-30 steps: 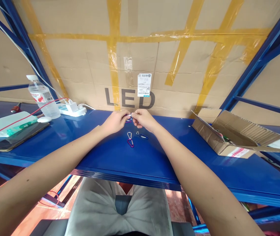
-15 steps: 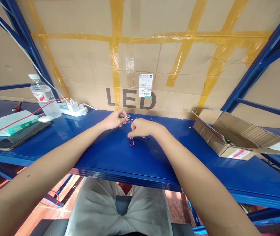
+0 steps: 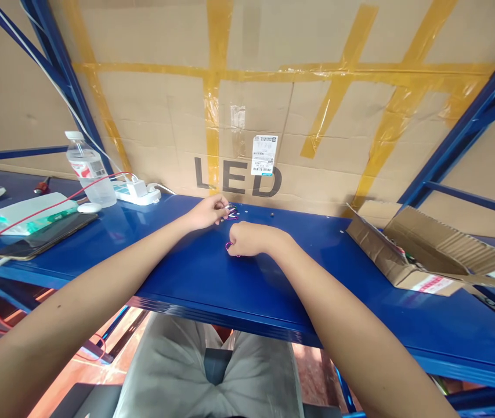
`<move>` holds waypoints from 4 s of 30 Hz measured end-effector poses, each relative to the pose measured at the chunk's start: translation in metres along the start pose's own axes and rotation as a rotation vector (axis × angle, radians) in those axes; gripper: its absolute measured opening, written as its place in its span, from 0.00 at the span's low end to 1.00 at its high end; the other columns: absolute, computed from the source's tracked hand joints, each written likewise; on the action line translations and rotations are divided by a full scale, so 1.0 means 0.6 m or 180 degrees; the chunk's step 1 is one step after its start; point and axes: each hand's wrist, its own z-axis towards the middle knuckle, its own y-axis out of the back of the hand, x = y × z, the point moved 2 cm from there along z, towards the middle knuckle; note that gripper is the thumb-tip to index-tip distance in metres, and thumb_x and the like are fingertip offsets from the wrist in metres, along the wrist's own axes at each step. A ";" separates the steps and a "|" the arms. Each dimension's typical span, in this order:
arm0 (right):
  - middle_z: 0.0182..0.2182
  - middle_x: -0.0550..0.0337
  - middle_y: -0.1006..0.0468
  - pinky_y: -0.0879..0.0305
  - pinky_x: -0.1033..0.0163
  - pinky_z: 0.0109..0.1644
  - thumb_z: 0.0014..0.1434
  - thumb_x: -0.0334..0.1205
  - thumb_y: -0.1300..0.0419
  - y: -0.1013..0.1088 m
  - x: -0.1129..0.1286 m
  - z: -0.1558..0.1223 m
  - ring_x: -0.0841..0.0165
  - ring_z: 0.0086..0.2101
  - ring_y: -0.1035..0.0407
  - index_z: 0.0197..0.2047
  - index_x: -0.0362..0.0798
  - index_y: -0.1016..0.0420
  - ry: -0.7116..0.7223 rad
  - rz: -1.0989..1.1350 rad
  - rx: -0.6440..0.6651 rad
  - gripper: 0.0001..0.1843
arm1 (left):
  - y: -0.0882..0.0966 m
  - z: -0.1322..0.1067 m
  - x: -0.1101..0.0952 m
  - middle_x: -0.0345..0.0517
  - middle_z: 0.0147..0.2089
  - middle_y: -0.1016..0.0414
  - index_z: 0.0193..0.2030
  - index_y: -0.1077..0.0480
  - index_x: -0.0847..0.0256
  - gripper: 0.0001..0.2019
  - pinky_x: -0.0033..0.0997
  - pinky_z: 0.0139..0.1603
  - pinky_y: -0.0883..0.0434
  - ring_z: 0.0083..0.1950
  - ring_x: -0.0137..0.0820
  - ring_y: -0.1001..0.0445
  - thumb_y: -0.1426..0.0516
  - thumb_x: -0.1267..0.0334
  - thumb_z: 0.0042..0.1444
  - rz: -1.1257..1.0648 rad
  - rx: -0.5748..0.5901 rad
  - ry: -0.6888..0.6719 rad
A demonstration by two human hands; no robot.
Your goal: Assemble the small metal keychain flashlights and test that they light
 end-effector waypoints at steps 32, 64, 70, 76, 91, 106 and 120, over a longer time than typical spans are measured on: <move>0.21 0.66 0.41 0.39 0.66 0.22 0.69 0.35 0.46 0.000 -0.107 0.040 0.74 0.19 0.41 0.34 0.43 0.30 0.0279 0.3740 -0.0340 0.11 | -0.028 -0.015 -0.046 0.41 0.31 0.26 0.38 0.29 0.62 0.09 0.34 0.42 0.35 0.37 0.31 0.29 0.41 0.57 0.59 -0.0206 0.0498 -0.1144; 0.22 0.65 0.40 0.56 0.74 0.19 0.56 0.27 0.33 0.007 -0.114 0.035 0.80 0.21 0.50 0.35 0.35 0.23 0.0317 0.4522 -0.0168 0.04 | -0.013 -0.025 -0.058 0.42 0.33 0.26 0.34 0.30 0.62 0.06 0.32 0.41 0.33 0.37 0.30 0.29 0.44 0.63 0.60 0.0358 0.0434 -0.1176; 0.23 0.63 0.40 0.55 0.75 0.18 0.57 0.25 0.37 0.007 -0.114 0.037 0.79 0.21 0.49 0.34 0.36 0.25 0.0179 0.4556 -0.0249 0.00 | -0.016 -0.027 -0.058 0.41 0.33 0.25 0.34 0.31 0.61 0.07 0.32 0.41 0.33 0.36 0.30 0.29 0.45 0.62 0.62 0.0585 0.0279 -0.1162; 0.22 0.64 0.40 0.54 0.74 0.18 0.56 0.23 0.38 0.009 -0.107 0.036 0.80 0.21 0.49 0.33 0.36 0.25 0.0030 0.4550 -0.0421 0.02 | -0.015 -0.026 -0.057 0.43 0.36 0.24 0.36 0.31 0.61 0.06 0.33 0.42 0.33 0.38 0.32 0.28 0.46 0.62 0.62 0.0807 0.0300 -0.1210; 0.18 0.62 0.38 0.56 0.69 0.17 0.55 0.22 0.37 0.010 -0.098 0.048 0.78 0.18 0.49 0.24 0.40 0.27 -0.0467 0.3847 -0.1617 0.10 | -0.014 -0.018 -0.032 0.43 0.33 0.27 0.43 0.43 0.56 0.03 0.36 0.37 0.34 0.35 0.34 0.29 0.53 0.61 0.68 0.1079 0.0403 -0.0888; 0.16 0.63 0.41 0.51 0.62 0.30 0.57 0.26 0.48 0.019 -0.072 0.045 0.71 0.22 0.47 0.17 0.48 0.40 -0.0397 0.1153 -0.2465 0.18 | -0.023 -0.027 -0.047 0.49 0.36 0.26 0.47 0.40 0.59 0.06 0.38 0.38 0.32 0.35 0.38 0.27 0.50 0.61 0.68 0.1365 0.0060 -0.1083; 0.27 0.50 0.23 0.44 0.62 0.35 0.64 0.27 0.49 0.016 -0.059 0.043 0.65 0.30 0.33 0.26 0.44 0.25 -0.0532 0.0481 -0.2562 0.17 | -0.039 -0.024 -0.043 0.58 0.41 0.23 0.49 0.35 0.61 0.09 0.45 0.44 0.29 0.42 0.46 0.24 0.53 0.62 0.69 0.1656 -0.0444 -0.0744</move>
